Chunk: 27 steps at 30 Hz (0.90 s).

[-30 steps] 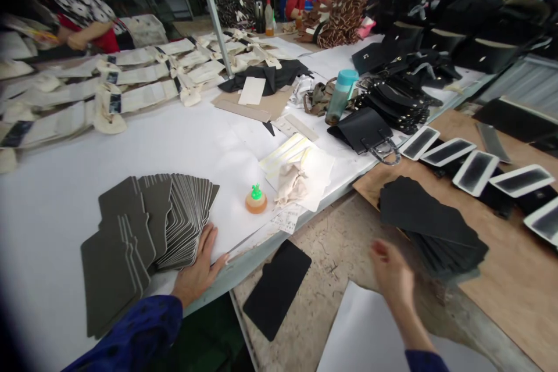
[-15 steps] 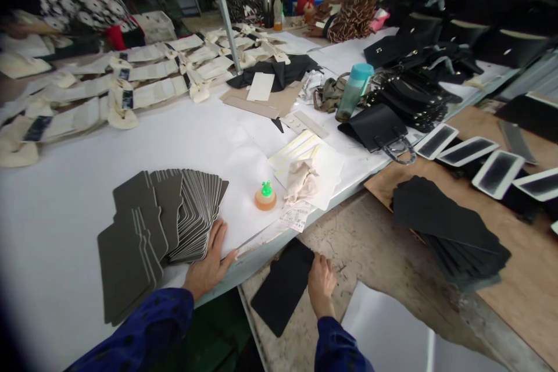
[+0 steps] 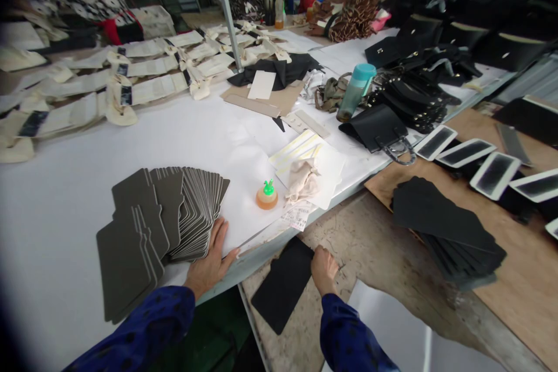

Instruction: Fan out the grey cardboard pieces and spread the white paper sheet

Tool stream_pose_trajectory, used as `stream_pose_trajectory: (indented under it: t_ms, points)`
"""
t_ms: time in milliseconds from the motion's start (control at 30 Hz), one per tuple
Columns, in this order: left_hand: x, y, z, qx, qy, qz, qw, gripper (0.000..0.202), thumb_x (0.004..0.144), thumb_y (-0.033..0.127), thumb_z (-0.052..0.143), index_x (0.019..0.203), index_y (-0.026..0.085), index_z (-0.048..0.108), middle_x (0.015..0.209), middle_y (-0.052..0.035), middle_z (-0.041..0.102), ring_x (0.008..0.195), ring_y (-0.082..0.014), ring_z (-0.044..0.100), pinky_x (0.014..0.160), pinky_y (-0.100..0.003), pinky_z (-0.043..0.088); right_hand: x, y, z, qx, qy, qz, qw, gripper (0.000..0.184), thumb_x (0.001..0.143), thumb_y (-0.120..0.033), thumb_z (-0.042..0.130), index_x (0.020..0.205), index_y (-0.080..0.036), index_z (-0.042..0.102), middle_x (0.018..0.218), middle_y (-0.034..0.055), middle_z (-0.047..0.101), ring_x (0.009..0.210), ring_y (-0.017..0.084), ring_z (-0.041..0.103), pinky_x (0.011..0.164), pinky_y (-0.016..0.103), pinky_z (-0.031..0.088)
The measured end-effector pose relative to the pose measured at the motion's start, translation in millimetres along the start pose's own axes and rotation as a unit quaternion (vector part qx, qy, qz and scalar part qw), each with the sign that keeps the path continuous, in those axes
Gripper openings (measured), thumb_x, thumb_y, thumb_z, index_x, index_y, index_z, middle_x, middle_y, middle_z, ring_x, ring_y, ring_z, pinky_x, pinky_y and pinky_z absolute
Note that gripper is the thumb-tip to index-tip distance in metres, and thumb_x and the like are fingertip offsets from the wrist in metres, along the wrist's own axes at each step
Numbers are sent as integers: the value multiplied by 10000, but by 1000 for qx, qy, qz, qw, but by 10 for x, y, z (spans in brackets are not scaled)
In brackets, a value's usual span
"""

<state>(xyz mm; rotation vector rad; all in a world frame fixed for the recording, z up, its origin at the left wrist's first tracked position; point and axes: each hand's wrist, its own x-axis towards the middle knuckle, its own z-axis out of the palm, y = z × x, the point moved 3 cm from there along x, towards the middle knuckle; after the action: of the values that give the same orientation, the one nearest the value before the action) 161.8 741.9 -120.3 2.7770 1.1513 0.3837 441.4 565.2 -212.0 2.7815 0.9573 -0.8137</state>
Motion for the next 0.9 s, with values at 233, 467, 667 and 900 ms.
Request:
stream_pose_trajectory:
  t_ms: [233,467,667,900]
  points:
    - [7,3,-26,15,-3,2,1000,705,952,473,533,1518,88,361,1604,-159,377,1457,-363,363,1200,-460,288,-90,56,-55,71,-27,92,993,307,968,-355,615,1211,-167,618,1189,80,660,1010,219,667,869,443,566]
    - [4,2,0,18,1,-3,1000,721,948,482,534,1535,109,343,1610,-142,371,1460,-357,365,1191,-460,315,-644,-280,-444,247,-164,-64,953,214,955,-361,635,988,-152,673,954,22,698,816,161,674,738,341,571]
    - [2,59,-45,-14,30,10,999,753,949,451,540,1575,139,260,1623,-155,341,1465,-386,346,1202,-527,275,-1201,308,-1590,454,-170,-170,858,412,938,-542,582,773,-166,622,616,-62,531,529,96,514,544,256,457]
    - [-1,67,-61,-34,50,22,998,806,933,423,563,1594,155,189,1602,-191,361,1446,-410,362,1186,-583,260,-625,1834,-2909,533,220,-49,816,389,986,-588,423,1080,-254,597,932,34,616,638,127,502,581,286,476]
